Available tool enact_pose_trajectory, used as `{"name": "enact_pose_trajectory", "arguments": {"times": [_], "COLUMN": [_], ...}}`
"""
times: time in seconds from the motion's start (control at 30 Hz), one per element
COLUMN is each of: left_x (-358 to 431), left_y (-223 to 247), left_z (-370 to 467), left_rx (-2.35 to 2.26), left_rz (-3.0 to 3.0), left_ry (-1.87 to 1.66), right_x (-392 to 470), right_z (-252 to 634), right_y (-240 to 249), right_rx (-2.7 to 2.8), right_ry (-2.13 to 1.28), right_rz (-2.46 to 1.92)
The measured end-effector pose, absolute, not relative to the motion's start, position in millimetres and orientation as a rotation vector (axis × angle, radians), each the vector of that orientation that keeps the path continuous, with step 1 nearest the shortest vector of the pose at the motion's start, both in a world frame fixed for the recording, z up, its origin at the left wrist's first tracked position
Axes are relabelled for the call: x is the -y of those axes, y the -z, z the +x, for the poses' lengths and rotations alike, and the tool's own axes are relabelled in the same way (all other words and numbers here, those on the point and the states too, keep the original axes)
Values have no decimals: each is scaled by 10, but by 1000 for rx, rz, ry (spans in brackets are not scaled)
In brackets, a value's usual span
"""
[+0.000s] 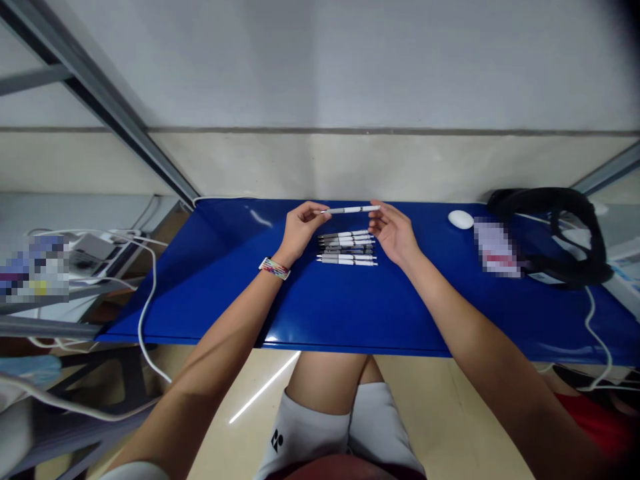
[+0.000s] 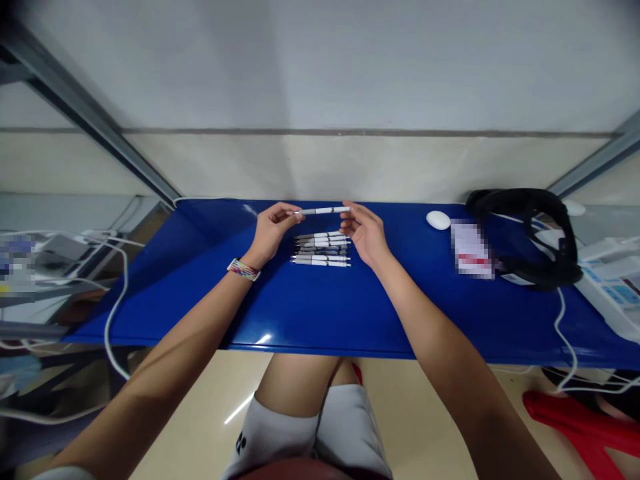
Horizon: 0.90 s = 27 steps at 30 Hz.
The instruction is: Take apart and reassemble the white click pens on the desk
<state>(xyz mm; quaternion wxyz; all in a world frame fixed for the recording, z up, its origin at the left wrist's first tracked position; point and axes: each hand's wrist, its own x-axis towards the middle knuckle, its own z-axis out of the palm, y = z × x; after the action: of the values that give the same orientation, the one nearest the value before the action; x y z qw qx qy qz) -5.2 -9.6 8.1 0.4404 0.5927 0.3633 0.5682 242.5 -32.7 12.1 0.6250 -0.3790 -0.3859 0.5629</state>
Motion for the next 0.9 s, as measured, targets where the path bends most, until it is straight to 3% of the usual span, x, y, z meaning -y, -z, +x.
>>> {"name": "enact_pose_trajectory", "arguments": {"times": [0.2, 0.37, 0.9], "left_x": [107, 153, 194], "left_y": [-91, -112, -129], "left_z": [-98, -132, -115], "left_rx": [-1090, -1280, -1441], "left_rz": [1707, 2130, 2296], "left_ry": [-1294, -1050, -788], "right_x": [259, 256, 330], "right_z": [2507, 2560, 2527], "right_y": [28, 119, 71], "right_rx": [1327, 1663, 1883], "right_ry": [-713, -453, -304], "right_rz": [-1128, -1254, -1371]}}
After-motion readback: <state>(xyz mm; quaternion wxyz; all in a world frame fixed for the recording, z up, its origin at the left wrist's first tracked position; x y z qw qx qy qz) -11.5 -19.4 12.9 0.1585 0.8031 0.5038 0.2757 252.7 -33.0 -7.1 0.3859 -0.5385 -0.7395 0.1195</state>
